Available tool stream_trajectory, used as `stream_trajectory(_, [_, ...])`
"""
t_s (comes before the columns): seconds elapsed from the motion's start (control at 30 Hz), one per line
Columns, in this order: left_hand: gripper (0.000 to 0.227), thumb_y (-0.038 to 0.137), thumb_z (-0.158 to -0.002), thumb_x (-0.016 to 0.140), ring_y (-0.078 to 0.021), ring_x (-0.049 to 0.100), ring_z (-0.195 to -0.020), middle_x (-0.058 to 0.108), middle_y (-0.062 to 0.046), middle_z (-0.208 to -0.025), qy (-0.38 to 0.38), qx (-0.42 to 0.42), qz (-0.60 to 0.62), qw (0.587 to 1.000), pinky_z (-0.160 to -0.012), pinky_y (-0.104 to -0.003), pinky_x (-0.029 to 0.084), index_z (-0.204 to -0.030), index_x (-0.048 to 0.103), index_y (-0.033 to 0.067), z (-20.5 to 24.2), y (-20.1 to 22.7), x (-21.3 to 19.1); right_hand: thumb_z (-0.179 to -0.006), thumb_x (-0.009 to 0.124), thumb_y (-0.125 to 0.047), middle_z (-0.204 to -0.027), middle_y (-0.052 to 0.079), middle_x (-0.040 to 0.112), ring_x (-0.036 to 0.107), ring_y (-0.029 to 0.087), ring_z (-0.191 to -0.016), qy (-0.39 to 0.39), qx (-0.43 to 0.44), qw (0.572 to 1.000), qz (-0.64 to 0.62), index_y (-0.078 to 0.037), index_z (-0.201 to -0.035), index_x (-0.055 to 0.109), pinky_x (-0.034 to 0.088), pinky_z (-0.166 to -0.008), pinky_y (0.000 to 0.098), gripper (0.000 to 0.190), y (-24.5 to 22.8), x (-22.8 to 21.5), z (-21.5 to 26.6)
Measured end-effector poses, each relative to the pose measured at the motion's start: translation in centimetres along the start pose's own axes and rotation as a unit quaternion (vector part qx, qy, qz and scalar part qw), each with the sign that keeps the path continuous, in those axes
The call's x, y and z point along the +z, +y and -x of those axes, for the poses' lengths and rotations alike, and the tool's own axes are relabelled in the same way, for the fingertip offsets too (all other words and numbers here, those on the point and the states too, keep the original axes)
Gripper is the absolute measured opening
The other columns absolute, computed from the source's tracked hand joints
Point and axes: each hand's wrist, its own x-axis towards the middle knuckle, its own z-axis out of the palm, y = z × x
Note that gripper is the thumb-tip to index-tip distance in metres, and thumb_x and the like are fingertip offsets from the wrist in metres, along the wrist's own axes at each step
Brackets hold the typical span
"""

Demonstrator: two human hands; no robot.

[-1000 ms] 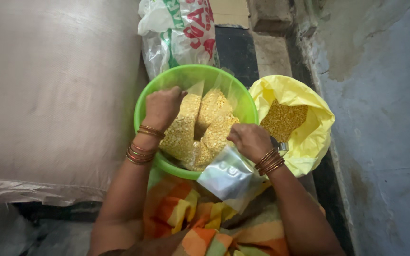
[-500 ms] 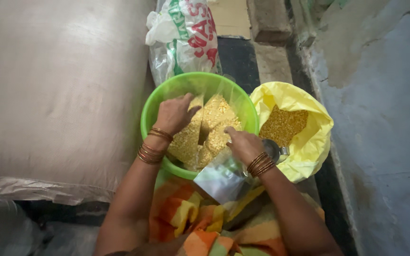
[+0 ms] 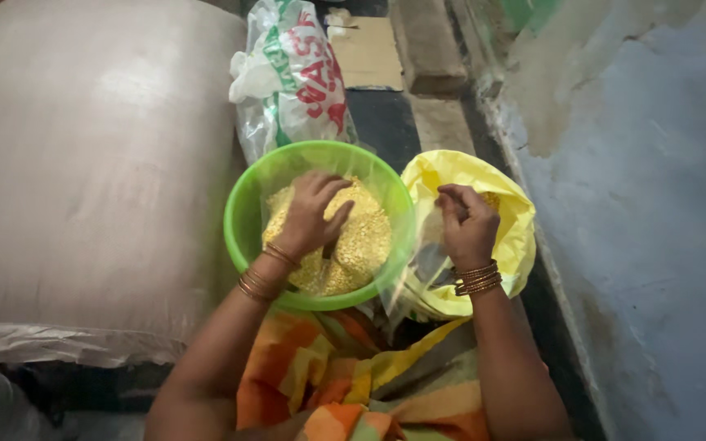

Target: The person scoops yellow grains from a yellow sack into small plastic bags using a metal scoop. The filled bags are placed into a green basin. The person repeats this process multiple times.

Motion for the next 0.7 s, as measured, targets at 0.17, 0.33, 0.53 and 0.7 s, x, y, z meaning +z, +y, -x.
stream_trajectory(0.17, [0.056,0.027,-0.095,0.072,-0.0332,0.059,-0.126,0.063,-0.022,-0.135,-0.079,-0.079,0.227,0.967,-0.107,-0.046,0.047,-0.139,0.057,-0.003,1.1,7.8,2.7,-0.094,0.069,0.002,-0.098,0.011,0.075,0.076,0.019,-0.088,-0.071,-0.057,0.993,-0.076,-0.001,-0.108,0.072,0.062,-0.077,0.0306,0.015,-1.1,-1.5,1.7])
stream_trajectory(0.33, [0.029,0.018,-0.094,0.068,-0.0197,0.077,-0.094,0.08,-0.011,-0.105,-0.183,-0.285,0.334,0.88,-0.087,-0.034,0.061,-0.117,0.075,0.0032,3.6,12.3,4.6,-0.09,0.073,-0.006,-0.086,0.011,0.073,0.072,0.027,-0.078,-0.139,-0.189,0.971,0.05,-0.005,-0.1,0.074,0.056,-0.069,0.0361,0.01,-3.3,-3.3,3.6])
stream_trajectory(0.53, [0.019,0.009,-0.091,0.07,-0.0116,0.076,-0.08,0.08,-0.005,-0.093,-0.233,-0.364,0.454,0.779,-0.074,-0.026,0.064,-0.107,0.078,0.0022,9.3,12.6,4.8,-0.088,0.075,-0.012,-0.087,0.01,0.073,0.071,0.027,-0.077,-0.204,-0.138,0.969,0.033,-0.007,-0.099,0.074,0.057,-0.069,0.0367,0.011,-3.4,-5.2,3.7])
stream_trajectory(0.7, [0.006,0.005,-0.083,0.08,-0.0065,0.07,-0.068,0.077,-0.005,-0.076,-0.222,-0.328,0.444,0.803,-0.06,-0.021,0.058,-0.083,0.078,-0.0001,12.0,12.1,4.4,-0.087,0.075,-0.012,-0.094,0.011,0.072,0.068,0.031,-0.089,-0.199,-0.181,0.959,0.092,-0.006,-0.104,0.072,0.055,-0.08,0.042,0.018,-4.0,-5.0,5.2])
